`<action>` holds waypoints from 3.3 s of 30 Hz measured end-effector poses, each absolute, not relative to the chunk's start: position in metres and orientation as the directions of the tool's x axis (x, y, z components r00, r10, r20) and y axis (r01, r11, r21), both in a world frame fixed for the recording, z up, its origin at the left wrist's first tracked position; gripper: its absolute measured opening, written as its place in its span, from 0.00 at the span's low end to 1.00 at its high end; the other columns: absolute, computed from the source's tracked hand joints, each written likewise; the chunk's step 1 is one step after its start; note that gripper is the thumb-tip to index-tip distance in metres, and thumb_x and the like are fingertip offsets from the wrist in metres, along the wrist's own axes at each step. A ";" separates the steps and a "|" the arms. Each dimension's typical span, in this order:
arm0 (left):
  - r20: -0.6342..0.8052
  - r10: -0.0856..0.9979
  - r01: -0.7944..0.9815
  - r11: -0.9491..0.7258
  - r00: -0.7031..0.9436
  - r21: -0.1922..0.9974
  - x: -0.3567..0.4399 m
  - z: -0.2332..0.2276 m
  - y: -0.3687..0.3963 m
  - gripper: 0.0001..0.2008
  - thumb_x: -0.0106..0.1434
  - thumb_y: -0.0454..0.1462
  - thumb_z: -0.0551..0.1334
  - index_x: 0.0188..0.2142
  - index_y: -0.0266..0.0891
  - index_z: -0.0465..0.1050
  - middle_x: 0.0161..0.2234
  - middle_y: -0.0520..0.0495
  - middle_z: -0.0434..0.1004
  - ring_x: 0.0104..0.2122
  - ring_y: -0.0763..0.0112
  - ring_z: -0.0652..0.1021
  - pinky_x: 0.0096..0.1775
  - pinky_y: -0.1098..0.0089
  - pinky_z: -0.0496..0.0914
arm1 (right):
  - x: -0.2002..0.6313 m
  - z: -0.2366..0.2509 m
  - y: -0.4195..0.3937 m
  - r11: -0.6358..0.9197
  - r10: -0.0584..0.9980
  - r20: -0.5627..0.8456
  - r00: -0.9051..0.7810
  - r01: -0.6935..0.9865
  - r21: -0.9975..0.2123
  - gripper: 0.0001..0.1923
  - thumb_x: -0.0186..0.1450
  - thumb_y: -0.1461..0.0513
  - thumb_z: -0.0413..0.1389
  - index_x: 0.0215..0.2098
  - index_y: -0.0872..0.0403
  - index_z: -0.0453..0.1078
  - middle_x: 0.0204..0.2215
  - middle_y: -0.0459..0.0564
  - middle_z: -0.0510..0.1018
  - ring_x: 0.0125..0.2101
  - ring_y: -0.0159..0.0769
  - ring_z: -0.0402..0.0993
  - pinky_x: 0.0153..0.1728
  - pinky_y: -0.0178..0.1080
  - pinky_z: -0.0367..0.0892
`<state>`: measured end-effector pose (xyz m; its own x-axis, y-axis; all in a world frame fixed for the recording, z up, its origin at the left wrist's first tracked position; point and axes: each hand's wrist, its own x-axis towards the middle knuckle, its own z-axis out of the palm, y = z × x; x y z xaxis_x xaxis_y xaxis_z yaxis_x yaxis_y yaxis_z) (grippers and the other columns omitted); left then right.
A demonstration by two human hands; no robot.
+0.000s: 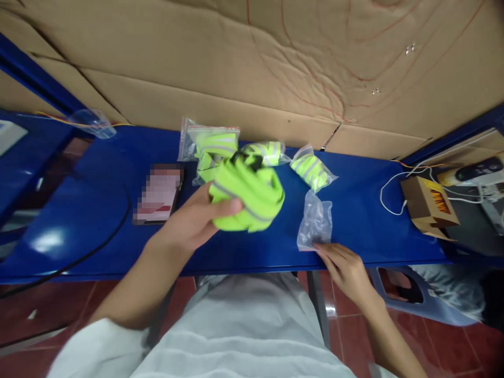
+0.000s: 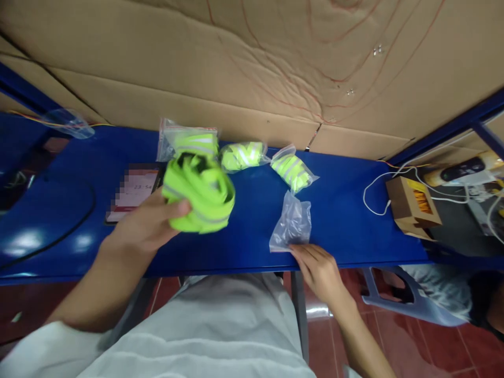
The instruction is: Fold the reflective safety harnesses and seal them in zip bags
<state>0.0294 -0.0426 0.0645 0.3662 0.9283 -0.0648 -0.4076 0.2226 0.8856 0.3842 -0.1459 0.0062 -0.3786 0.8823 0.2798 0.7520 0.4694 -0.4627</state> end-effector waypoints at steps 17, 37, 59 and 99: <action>0.026 0.759 0.059 -0.084 0.650 0.995 0.052 0.011 -0.122 0.23 0.59 0.42 0.78 0.54 0.49 0.80 0.70 0.40 0.68 0.67 0.51 0.73 0.66 0.53 0.69 | 0.272 -0.009 -0.125 0.136 0.991 0.117 -0.071 0.419 -0.898 0.08 0.71 0.58 0.62 0.35 0.53 0.77 0.31 0.47 0.82 0.32 0.34 0.78 0.35 0.35 0.71; -0.270 0.882 0.073 0.262 0.386 0.962 0.059 0.014 -0.119 0.31 0.52 0.47 0.79 0.52 0.39 0.77 0.58 0.39 0.80 0.57 0.49 0.80 0.57 0.59 0.74 | 0.277 0.011 -0.136 0.292 0.942 0.336 0.016 0.458 -0.840 0.07 0.73 0.64 0.57 0.44 0.51 0.78 0.37 0.48 0.84 0.37 0.36 0.81 0.39 0.38 0.75; 0.002 0.963 0.427 -0.121 0.269 0.896 0.078 0.015 -0.131 0.28 0.69 0.37 0.66 0.67 0.42 0.64 0.57 0.41 0.73 0.56 0.57 0.77 0.60 0.57 0.71 | 0.272 0.006 -0.140 0.645 0.628 0.736 -0.253 0.698 -0.310 0.14 0.70 0.69 0.60 0.53 0.52 0.73 0.38 0.51 0.83 0.41 0.41 0.80 0.44 0.45 0.72; 0.399 0.917 0.236 -0.388 -0.001 0.891 0.075 -0.004 -0.126 0.22 0.62 0.30 0.72 0.54 0.44 0.75 0.49 0.47 0.79 0.48 0.65 0.81 0.50 0.67 0.74 | 0.293 0.005 -0.133 0.650 0.715 0.594 -0.368 0.662 -0.373 0.11 0.72 0.67 0.61 0.52 0.53 0.70 0.38 0.51 0.82 0.39 0.38 0.78 0.43 0.44 0.68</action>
